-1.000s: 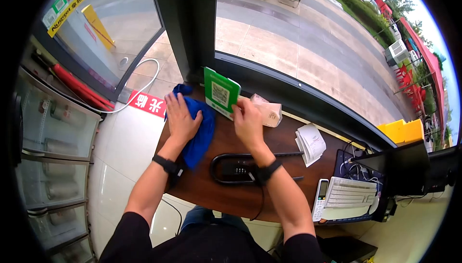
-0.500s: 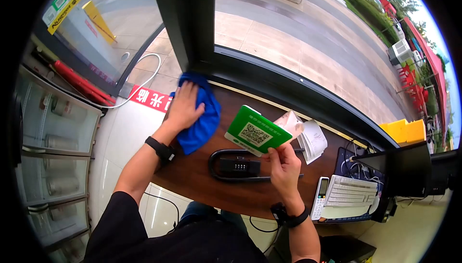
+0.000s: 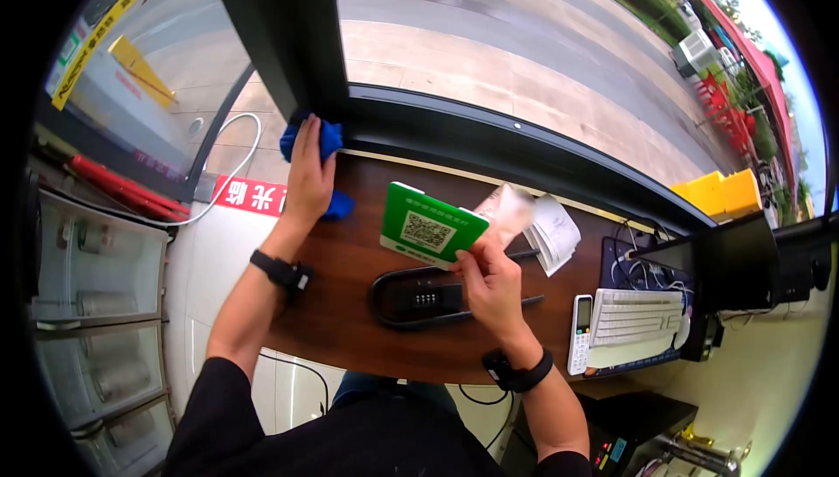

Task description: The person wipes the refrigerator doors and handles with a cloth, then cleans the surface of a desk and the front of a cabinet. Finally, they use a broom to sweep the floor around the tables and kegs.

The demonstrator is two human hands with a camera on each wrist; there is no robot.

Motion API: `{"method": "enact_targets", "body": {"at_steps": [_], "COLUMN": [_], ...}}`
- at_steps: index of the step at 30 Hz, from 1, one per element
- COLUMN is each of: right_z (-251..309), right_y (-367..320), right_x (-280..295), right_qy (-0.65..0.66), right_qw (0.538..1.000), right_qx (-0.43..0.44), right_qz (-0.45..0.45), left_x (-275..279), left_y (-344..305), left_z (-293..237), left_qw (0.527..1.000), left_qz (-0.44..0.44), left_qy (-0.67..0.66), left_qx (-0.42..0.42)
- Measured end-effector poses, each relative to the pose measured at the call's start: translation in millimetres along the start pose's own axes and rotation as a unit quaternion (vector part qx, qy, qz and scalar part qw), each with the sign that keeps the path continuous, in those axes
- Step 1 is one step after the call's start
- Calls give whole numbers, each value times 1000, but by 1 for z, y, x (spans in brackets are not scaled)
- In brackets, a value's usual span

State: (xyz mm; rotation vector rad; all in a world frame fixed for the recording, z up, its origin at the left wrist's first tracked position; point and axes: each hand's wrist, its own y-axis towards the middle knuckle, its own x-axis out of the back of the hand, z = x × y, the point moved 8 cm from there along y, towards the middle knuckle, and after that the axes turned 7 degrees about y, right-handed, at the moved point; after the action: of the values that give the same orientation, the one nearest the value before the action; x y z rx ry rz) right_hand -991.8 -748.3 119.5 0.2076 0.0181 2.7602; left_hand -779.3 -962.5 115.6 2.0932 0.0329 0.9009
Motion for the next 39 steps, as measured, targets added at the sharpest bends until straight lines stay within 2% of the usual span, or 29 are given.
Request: {"method": "enact_targets", "body": {"at_steps": [1,3,5,6,7,8,9,10,12,14,15,16,18,19,21,24,27,29,30,32,34,35,36,39], "right_z": [3,1,9,8,7,7,10,9,8,7,9,10,8,6,4,5,10,10,7,4,6,7,9,11], "right_y": [0,-4,-9,-10,-12,-13,-13,-14,-15,-14,-15,-15,-16,-17,-20,-31,-45,-51,-52,-51,-46,-44,-42,-34], "right_x": [0,5,5,4,9,11,12,11,16,19,19,19,19,19,22,31,40,43,42,37,30,27,23,11], "right_qy": [-1,-9,-5,-1,1,3,-2,-2,-9,-27,-25,-21,-12,-3,8,5,14,10,2,13,4,1,1,16], "right_qw": [1000,1000,1000,1000,999,999,999,999,999,999,999,999,1000,1000,999,999,997,997,997,997,998,998,999,999], "right_qx": [2,-16,-20,-22,-23,-23,-20,-19,-20,-8,-5,-2,-14,-13,-12,-33,-24,-28,-35,-44,-36,-36,-34,-35], "right_qz": [-4,-7,-15,-12,-27,-42,-42,-36,-43,-35,-35,-35,-21,-24,-30,-33,-67,-66,-69,-67,-56,-52,-41,-22], "left_x": [-13,-59,-86,-98,-107,-114,-129,-132,-122,-98,-81,-59,-30,-37,-64,-112,-129,-140,-146,-141,-133,-130,-122,-83], "left_y": [4,-1,-9,-10,-6,-10,-12,-8,6,15,11,13,12,13,15,13,9,11,9,8,10,11,11,17], "left_z": [4,3,-16,-37,-64,-92,-110,-124,-113,-59,-33,-13,-7,-12,-30,-89,-123,-133,-136,-152,-146,-132,-111,-47], "left_qw": [1000,981,985,985,974,961,952,944,951,978,978,979,957,956,953,941,927,919,908,897,908,913,917,931], "left_qz": [3,81,81,110,158,147,172,187,131,110,110,100,46,48,114,165,166,204,249,219,184,208,232,216], "left_qy": [-6,160,105,30,-29,-91,-86,-137,-63,-41,42,116,242,240,202,125,94,77,58,2,-28,-9,9,66], "left_qx": [-2,-69,-106,-125,-159,-215,-237,-236,-272,-174,-171,-132,-153,-161,-195,-269,-322,-328,-331,-383,-376,-350,-325,-288]}}
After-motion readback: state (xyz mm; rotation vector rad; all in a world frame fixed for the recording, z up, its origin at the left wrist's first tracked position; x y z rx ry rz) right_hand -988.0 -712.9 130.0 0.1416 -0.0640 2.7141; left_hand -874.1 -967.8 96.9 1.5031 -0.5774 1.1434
